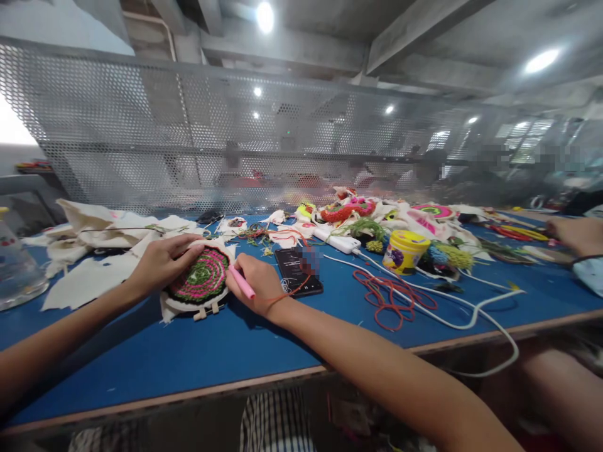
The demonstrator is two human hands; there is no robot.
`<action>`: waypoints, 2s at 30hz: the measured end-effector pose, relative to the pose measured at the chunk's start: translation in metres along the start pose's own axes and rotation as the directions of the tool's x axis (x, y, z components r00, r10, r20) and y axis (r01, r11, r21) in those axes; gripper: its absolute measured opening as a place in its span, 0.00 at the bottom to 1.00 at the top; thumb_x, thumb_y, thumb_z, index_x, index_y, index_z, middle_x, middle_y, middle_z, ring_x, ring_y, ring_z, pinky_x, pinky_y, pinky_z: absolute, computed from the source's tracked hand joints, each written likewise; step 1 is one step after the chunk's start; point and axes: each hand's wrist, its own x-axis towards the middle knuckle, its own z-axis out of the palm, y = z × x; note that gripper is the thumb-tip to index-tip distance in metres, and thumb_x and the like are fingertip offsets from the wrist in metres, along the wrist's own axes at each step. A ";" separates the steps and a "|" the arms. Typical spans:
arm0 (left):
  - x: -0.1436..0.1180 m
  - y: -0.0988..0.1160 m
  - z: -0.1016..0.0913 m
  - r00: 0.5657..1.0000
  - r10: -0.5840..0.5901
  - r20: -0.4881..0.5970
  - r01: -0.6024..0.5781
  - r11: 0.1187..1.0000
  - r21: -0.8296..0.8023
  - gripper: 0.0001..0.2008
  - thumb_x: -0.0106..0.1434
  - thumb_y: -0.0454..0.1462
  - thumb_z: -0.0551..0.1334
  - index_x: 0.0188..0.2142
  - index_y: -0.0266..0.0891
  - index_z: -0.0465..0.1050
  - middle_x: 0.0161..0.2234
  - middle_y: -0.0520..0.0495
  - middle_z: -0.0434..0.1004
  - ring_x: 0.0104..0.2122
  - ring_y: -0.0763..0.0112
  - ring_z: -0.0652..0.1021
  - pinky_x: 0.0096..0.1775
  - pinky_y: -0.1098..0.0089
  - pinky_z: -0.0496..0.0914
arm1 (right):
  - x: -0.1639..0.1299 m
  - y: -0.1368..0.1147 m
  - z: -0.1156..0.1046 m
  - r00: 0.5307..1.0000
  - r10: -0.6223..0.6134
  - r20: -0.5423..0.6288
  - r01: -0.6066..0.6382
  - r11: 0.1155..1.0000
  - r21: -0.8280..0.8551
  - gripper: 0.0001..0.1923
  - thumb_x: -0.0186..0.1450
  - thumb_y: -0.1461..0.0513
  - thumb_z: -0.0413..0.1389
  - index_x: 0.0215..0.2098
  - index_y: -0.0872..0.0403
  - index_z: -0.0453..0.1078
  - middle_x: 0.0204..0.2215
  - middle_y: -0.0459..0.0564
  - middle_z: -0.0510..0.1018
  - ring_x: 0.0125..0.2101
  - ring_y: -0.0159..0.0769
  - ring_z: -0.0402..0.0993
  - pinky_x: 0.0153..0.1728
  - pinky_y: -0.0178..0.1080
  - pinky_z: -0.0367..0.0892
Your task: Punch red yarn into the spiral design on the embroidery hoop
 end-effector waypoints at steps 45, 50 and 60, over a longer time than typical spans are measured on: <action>-0.015 -0.001 0.026 0.849 -0.193 0.491 0.456 0.738 -0.498 0.27 0.53 0.49 0.61 0.47 0.34 0.71 0.38 0.43 0.78 0.34 0.61 0.76 0.36 0.66 0.69 | -0.006 0.013 -0.014 0.972 -0.097 0.215 0.072 0.990 0.120 0.02 0.61 0.66 0.56 0.31 0.58 0.71 0.29 0.51 0.75 0.31 0.32 0.69 0.33 0.33 0.64; -0.016 -0.001 0.030 0.820 -0.177 0.544 0.519 0.630 -0.578 0.24 0.52 0.50 0.63 0.41 0.33 0.76 0.37 0.42 0.79 0.37 0.58 0.76 0.39 0.65 0.69 | -0.006 0.008 -0.019 0.969 -0.065 0.237 0.030 0.989 0.147 0.05 0.62 0.65 0.55 0.34 0.58 0.72 0.30 0.51 0.77 0.32 0.33 0.70 0.34 0.34 0.64; -0.024 0.009 0.031 0.741 -0.205 0.639 0.658 0.408 -0.633 0.18 0.53 0.44 0.66 0.39 0.35 0.76 0.35 0.45 0.80 0.34 0.65 0.77 0.37 0.70 0.68 | -0.012 0.007 -0.017 0.978 -0.067 0.196 0.017 0.968 0.250 0.03 0.56 0.68 0.55 0.25 0.56 0.67 0.23 0.47 0.72 0.25 0.30 0.67 0.28 0.32 0.62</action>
